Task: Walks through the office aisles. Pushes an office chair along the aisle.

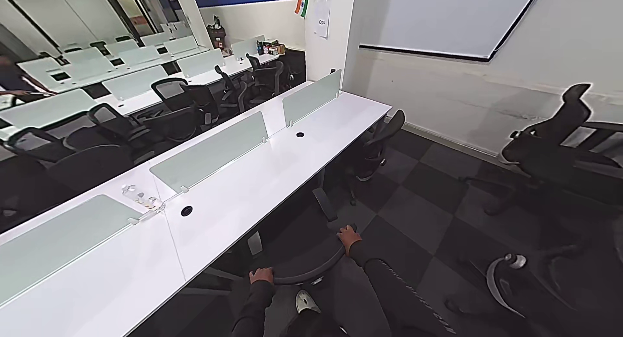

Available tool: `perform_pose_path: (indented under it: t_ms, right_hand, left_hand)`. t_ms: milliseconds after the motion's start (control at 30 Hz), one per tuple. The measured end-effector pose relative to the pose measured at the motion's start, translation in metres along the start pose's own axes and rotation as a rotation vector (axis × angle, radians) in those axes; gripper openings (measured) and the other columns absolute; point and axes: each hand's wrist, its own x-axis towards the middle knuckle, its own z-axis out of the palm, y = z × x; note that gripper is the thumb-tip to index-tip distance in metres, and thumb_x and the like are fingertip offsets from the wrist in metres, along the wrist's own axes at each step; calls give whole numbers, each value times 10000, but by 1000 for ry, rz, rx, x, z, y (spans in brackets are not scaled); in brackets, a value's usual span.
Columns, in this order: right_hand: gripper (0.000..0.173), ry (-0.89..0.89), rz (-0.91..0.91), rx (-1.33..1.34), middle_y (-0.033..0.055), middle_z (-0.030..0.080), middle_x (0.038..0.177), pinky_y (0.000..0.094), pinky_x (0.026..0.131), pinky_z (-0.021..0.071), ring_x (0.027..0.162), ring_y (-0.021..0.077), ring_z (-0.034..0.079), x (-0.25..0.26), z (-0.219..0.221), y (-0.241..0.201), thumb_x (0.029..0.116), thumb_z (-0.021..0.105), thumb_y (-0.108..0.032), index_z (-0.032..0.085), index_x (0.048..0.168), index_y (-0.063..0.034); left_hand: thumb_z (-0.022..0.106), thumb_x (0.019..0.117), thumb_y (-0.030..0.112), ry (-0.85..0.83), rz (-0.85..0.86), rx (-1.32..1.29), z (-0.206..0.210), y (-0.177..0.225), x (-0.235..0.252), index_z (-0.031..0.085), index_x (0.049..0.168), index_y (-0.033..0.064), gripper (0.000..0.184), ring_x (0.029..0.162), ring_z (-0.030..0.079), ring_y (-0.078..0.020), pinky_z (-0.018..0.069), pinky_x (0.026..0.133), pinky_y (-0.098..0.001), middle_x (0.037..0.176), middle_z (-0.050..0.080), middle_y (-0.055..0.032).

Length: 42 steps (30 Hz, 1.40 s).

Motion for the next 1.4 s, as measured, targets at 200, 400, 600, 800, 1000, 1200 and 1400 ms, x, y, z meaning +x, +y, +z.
perform_pose_path:
  t_ms: [200,400,600,800,1000,1200,1400]
  right_hand:
    - [755,-26,-51,-57,111,528,1524,663,954,523,1465,432,374,31,-22,15,689,857,-47,634,1403,-150]
    - [729,-90,-162,-178,118,553,1487,650,915,545,1449,431,397,58,-60,26,693,870,-68,645,1381,-163]
    - [725,-67,-240,-210,102,579,1451,646,886,551,1424,407,427,85,-72,27,647,882,-127,662,1338,-152]
    - [768,-67,-262,-211,88,551,1491,648,918,541,1452,402,395,106,-87,9,646,882,-145,641,1375,-145]
    - [782,-36,-289,-233,79,552,1498,650,924,544,1472,399,380,136,-104,-10,648,884,-166,636,1389,-165]
    - [770,-9,-302,-263,71,548,1505,636,913,555,1472,390,388,159,-113,-22,667,874,-172,634,1398,-194]
    - [762,0,-320,-284,61,554,1500,629,893,563,1461,382,405,168,-123,-28,677,865,-176,633,1402,-193]
  left_hand:
    - [687,878,333,-10,79,41,-8,7,17,687,1326,191,470,1297,619,-287,431,1142,-539,1339,701,-73]
    - [656,907,356,-77,23,-30,-6,31,6,689,1318,175,451,1305,617,-290,432,1145,-538,1348,696,-82]
    - [712,851,346,-7,-81,-134,-6,34,15,692,1324,215,491,1328,587,-292,396,1155,-562,1362,689,-47]
    - [713,856,299,-4,-214,-169,-19,27,35,689,1329,228,479,1387,536,-289,341,1192,-580,1400,667,-30]
    - [699,906,171,51,-364,-326,-27,11,62,645,1404,285,513,1534,333,-358,158,1214,-730,1606,480,20]
    - [700,930,114,56,-486,-471,-46,46,61,517,1527,300,651,1592,86,-453,218,1133,-818,1716,275,-33]
    - [724,915,116,47,-480,-568,-56,49,72,594,1462,279,585,1589,134,-425,381,1109,-732,1681,349,-34]
